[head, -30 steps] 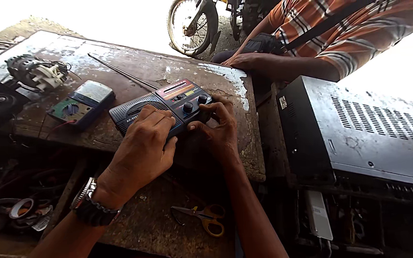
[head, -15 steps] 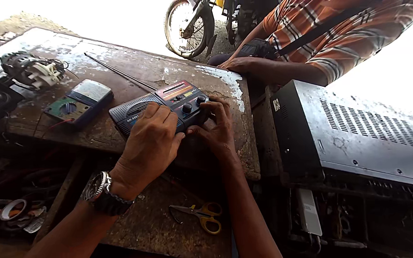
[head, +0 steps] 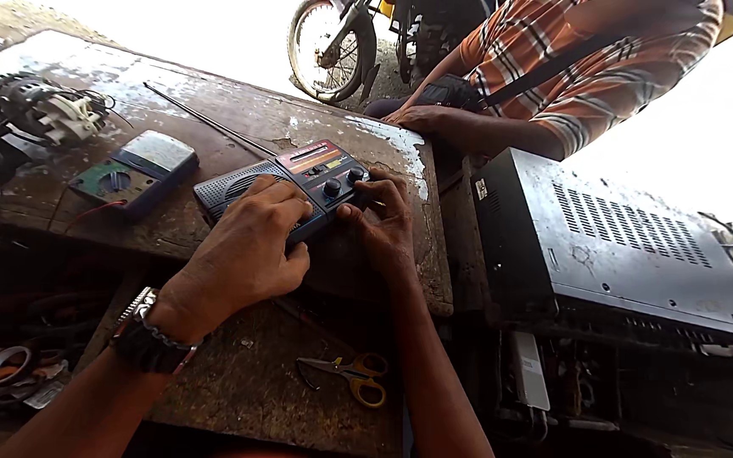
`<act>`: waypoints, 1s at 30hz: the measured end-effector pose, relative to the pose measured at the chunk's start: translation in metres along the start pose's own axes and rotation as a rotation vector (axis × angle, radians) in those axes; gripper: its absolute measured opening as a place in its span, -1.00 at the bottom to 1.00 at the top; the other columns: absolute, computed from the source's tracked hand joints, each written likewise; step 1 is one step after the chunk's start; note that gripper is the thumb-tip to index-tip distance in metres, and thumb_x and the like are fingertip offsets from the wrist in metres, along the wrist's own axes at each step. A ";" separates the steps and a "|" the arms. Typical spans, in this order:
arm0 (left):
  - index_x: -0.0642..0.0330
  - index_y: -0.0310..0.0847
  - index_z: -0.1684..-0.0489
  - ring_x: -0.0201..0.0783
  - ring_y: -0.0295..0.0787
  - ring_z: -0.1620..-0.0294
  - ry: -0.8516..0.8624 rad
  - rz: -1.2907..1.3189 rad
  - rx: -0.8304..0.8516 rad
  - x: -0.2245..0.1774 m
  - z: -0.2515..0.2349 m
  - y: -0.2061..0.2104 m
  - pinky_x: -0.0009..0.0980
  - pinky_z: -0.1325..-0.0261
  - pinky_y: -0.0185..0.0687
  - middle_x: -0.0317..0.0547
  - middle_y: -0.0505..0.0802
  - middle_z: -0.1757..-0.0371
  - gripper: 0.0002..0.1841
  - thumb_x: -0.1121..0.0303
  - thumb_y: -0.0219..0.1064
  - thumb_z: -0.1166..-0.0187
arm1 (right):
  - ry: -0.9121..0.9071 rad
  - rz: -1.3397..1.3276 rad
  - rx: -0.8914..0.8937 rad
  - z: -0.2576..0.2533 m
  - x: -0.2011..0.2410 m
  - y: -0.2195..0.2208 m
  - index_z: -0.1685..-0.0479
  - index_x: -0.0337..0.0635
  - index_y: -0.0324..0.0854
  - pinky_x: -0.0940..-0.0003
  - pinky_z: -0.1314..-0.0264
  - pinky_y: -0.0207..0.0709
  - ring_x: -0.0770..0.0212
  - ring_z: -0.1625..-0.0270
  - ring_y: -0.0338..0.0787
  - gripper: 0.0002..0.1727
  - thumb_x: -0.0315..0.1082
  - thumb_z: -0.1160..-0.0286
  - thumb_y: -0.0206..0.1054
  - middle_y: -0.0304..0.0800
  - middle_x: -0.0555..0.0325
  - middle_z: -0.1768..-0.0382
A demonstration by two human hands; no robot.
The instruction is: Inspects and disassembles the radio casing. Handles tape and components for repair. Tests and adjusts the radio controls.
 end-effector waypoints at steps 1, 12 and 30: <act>0.13 0.83 -0.04 -0.04 0.61 -0.37 -0.014 0.011 -0.024 0.001 0.000 0.001 -0.12 -0.40 0.52 -0.11 0.79 -0.26 -0.59 0.11 0.39 -0.31 | -0.010 0.004 -0.014 -0.001 0.000 0.000 -0.13 -0.11 0.77 0.26 -0.28 0.74 0.11 -0.55 0.56 -0.66 -0.18 -0.45 0.57 0.49 0.05 -0.57; 0.23 0.80 -0.01 0.08 0.60 -0.37 0.049 -0.007 -0.009 -0.002 0.000 0.002 -0.05 -0.44 0.48 0.01 0.78 -0.21 -0.66 0.26 0.34 -0.36 | 0.010 0.125 0.026 0.005 -0.005 0.007 -0.44 -0.05 0.56 0.14 -0.50 0.60 0.07 -0.74 0.36 -0.35 0.11 -0.45 0.51 0.23 0.00 -0.76; 0.17 0.76 -0.31 -0.02 0.53 -0.47 0.132 0.089 0.032 0.000 0.014 -0.002 -0.12 -0.47 0.45 -0.11 0.72 -0.44 -0.31 0.23 0.39 0.03 | -0.055 0.074 0.023 0.010 0.001 0.008 -0.46 -0.01 0.68 0.15 -0.61 0.54 0.07 -0.77 0.33 -0.37 -0.08 -0.34 0.65 0.21 0.03 -0.79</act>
Point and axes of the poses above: each hand's wrist, its own z-axis away from the middle knuckle, its own y-axis out of the palm, x = y × z, the point moved 6 cm from there along -z, towards the middle knuckle
